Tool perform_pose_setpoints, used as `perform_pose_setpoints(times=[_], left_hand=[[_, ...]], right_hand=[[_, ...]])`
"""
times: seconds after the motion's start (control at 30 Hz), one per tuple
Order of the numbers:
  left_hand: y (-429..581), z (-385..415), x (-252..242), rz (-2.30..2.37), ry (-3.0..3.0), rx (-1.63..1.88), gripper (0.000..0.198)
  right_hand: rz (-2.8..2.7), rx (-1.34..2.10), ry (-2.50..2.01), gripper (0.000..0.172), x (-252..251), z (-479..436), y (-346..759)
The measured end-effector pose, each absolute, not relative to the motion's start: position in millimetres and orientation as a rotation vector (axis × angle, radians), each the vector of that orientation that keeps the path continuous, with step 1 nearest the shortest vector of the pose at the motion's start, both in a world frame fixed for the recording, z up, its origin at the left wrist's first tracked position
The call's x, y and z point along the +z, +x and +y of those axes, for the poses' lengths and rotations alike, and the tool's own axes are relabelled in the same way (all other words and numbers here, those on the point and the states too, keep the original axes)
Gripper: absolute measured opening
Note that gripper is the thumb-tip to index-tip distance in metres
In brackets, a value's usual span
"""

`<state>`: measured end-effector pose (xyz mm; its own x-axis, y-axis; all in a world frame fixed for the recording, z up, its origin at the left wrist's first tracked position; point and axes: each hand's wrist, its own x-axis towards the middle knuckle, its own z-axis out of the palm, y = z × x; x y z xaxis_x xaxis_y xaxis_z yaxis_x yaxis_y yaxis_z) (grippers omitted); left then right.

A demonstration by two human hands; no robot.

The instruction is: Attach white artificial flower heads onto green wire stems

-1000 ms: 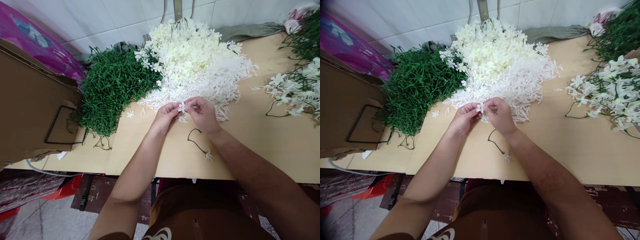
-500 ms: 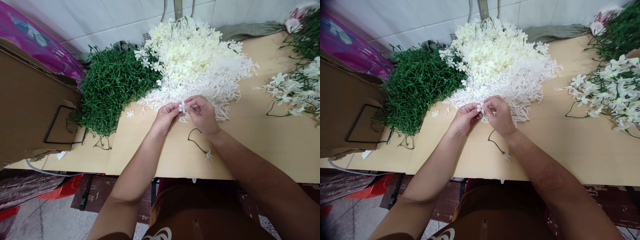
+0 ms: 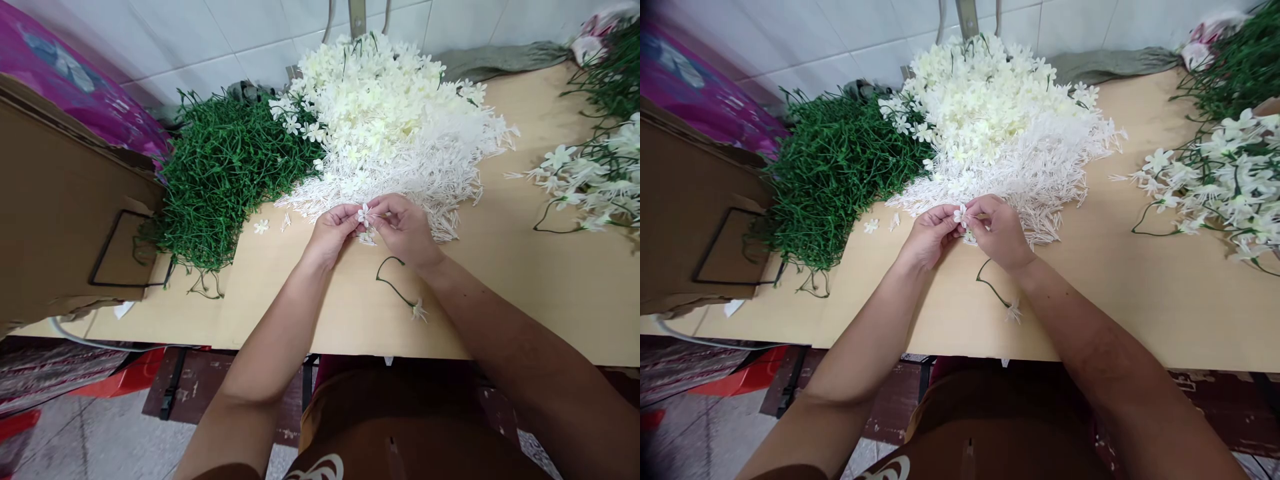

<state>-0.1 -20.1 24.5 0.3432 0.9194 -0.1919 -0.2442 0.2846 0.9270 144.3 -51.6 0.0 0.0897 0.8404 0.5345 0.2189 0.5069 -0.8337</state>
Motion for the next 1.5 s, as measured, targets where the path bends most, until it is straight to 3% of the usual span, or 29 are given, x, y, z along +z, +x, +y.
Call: perform_pose_setpoints(times=[0.43, 0.9, 1.5], left_hand=[[-1, -20, 24, 0.886, 0.903, 0.919, 0.032], [-4, -17, 22, 0.834, 0.979, 0.877, 0.038], [3, -22, 25, 0.84, 1.136, 0.942, 0.033]], right_hand=[[-1.631, 0.228, -1.053, 0.012, 4, -56, 144], [-1.418, 0.6, -1.045, 0.007, 4, -55, 143], [-1.136, 1.175, -0.888, 0.044, 12, -48, 143]])
